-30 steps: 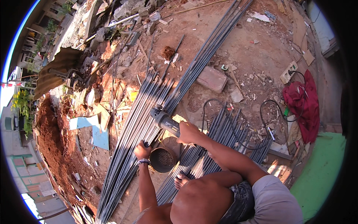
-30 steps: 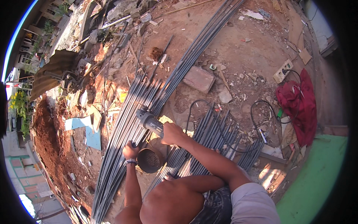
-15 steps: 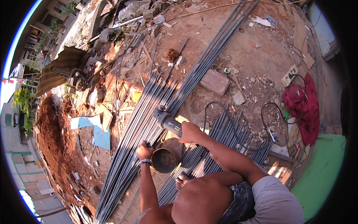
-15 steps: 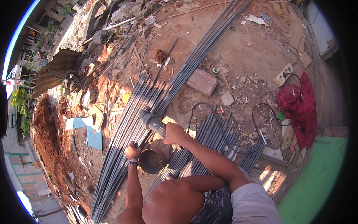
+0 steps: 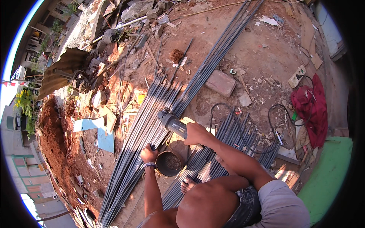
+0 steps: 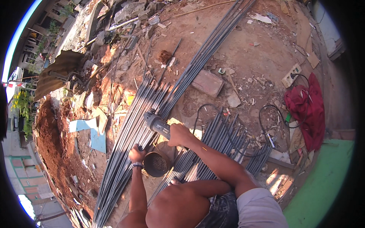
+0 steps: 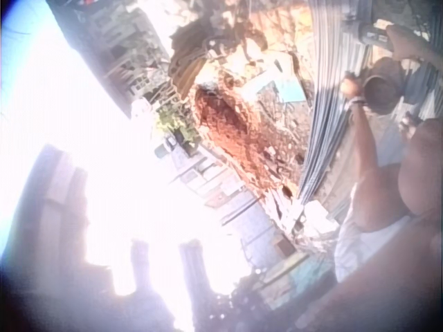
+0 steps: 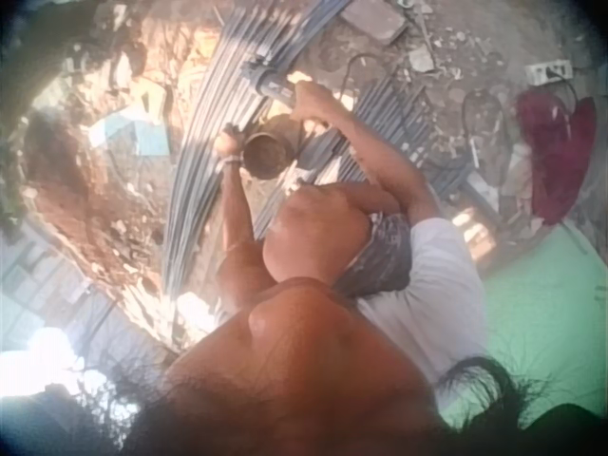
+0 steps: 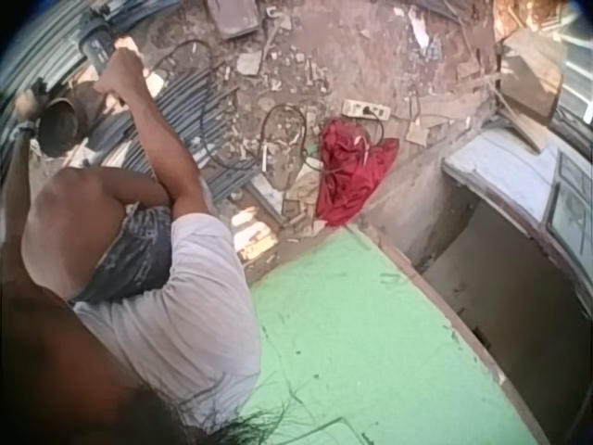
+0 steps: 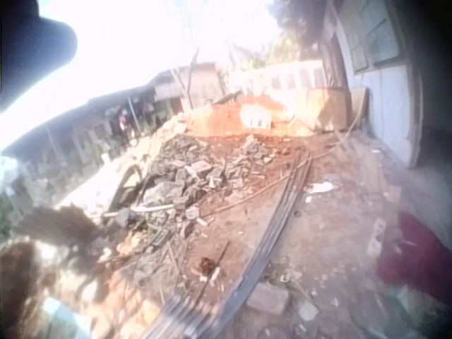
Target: The person cuts several steel rods with an angle grinder on the ground outside. They hold the tool with both hands and press it against the metal until the pieces are separated.
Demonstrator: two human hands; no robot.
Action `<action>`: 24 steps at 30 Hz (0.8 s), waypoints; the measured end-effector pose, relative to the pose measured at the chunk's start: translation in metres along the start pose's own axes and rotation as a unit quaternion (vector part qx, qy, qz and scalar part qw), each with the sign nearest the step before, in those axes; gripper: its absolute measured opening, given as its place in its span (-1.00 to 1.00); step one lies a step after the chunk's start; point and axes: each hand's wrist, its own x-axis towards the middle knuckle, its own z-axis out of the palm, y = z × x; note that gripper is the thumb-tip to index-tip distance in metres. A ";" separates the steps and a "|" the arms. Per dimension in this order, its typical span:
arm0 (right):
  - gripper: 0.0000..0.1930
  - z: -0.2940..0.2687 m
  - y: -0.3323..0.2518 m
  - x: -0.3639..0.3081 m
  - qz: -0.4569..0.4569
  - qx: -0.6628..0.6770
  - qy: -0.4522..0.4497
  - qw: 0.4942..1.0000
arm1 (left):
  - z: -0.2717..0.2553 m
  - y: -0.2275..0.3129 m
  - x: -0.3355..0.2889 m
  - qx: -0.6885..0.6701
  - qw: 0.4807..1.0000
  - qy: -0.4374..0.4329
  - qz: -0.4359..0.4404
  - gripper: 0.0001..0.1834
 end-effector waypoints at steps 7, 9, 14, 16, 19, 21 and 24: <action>-0.58 -0.006 -0.007 0.001 0.008 -0.001 -0.026 1.000 | -0.002 0.003 -0.001 0.009 1.000 0.007 0.005 -0.73; -0.58 -0.008 -0.009 0.000 0.010 0.002 -0.023 1.000 | -0.002 0.003 -0.001 0.009 1.000 0.013 0.007 -0.74; -0.51 -0.001 -0.004 0.005 0.005 -0.005 -0.026 1.000 | 0.002 -0.002 -0.001 0.016 1.000 0.016 0.009 -0.75; -0.49 -0.003 -0.005 0.004 0.006 -0.004 -0.032 0.999 | 0.003 0.000 -0.001 0.019 1.000 0.021 0.006 -0.75; -0.50 -0.005 -0.005 0.001 0.004 -0.002 -0.027 1.000 | 0.002 0.004 -0.002 0.018 1.000 0.023 0.005 -0.76; -0.51 -0.005 -0.005 0.000 0.001 -0.002 -0.023 1.000 | -0.001 0.005 -0.002 0.010 1.000 0.018 0.007 -0.76; -0.52 -0.006 -0.006 0.001 -0.002 -0.011 -0.023 1.000 | -0.001 0.004 -0.002 0.011 1.000 0.008 -0.001 -0.74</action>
